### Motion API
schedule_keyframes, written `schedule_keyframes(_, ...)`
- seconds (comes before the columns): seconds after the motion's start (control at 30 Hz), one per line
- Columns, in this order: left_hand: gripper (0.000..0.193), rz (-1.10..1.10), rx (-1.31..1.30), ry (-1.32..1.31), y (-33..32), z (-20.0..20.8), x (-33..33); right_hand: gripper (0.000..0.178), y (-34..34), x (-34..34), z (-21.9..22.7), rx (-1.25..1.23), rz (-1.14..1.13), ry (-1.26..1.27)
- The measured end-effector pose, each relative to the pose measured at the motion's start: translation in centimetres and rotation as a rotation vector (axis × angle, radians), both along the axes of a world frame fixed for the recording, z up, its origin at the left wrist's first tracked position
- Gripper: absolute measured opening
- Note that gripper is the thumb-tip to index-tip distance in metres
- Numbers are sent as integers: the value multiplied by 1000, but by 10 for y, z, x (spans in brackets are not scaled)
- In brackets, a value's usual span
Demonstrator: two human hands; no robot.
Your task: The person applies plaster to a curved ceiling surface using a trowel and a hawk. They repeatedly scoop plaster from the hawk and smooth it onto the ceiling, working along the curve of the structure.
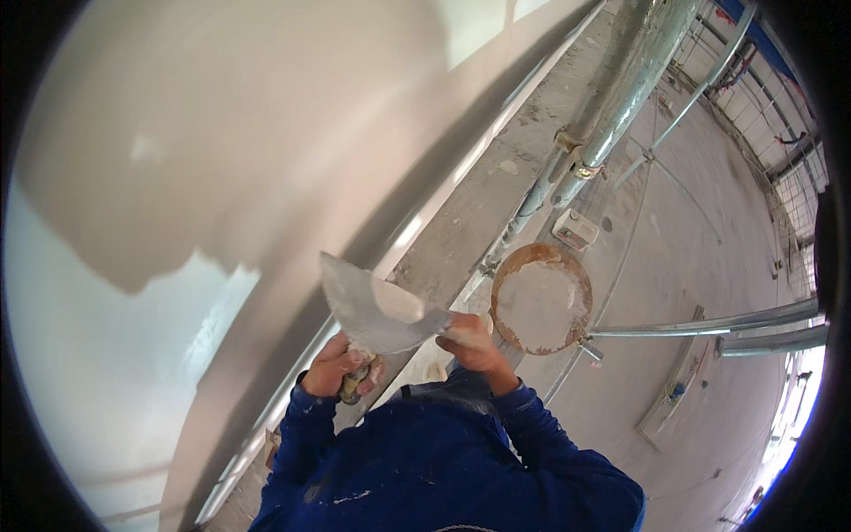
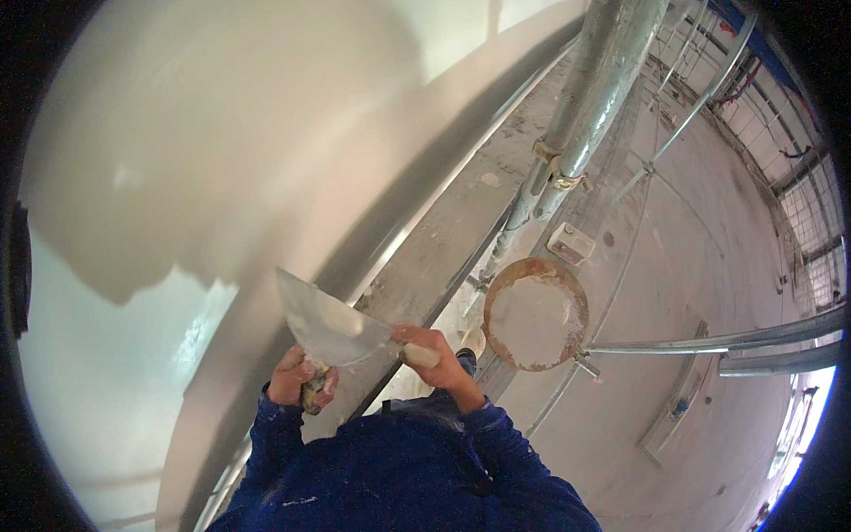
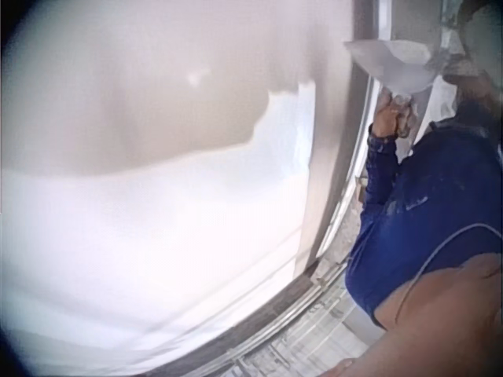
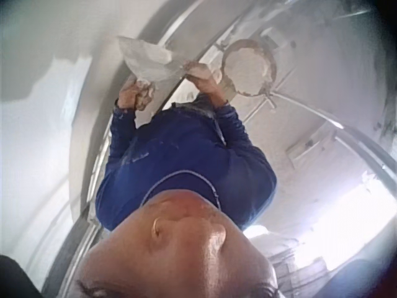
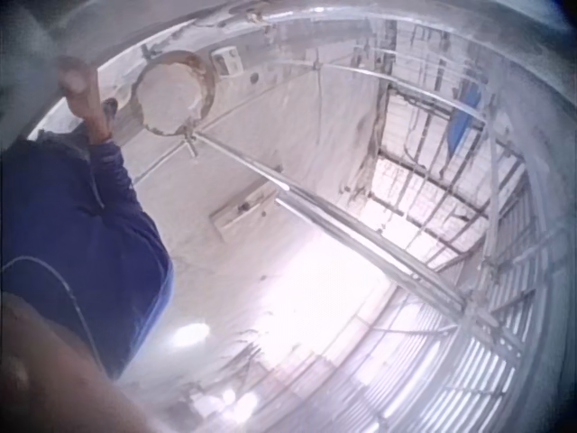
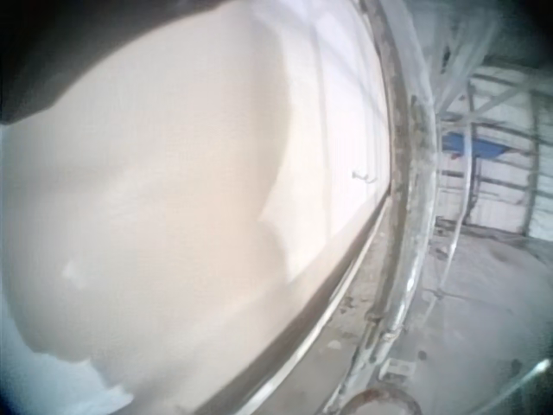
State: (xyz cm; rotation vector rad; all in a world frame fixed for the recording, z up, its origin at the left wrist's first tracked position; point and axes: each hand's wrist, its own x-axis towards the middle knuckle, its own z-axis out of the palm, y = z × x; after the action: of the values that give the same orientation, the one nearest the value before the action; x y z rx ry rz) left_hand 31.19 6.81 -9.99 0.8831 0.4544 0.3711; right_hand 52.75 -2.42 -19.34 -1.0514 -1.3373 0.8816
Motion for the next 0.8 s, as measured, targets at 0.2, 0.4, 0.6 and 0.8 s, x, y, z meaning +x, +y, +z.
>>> schedule_keyframes(0.2, 53, 305, -51, 1, 27, -4, 27, 31, 68, 71, -44, -295, -550, 422)
schedule_keyframes(0.4, 48, 353, -182, 171, 49, -29, 71, 35, 243, 213, -45, 54, -948, 737)
schedule_keyframes(0.6, 40, 219, -99, 403, 90, -56, 111, 34, 377, 368, -84, -151, -1227, 375)
schedule_keyframes(0.8, 35, -60, -29, 600, 149, -82, 144, 42, 451, 447, -125, -252, -1355, 65)
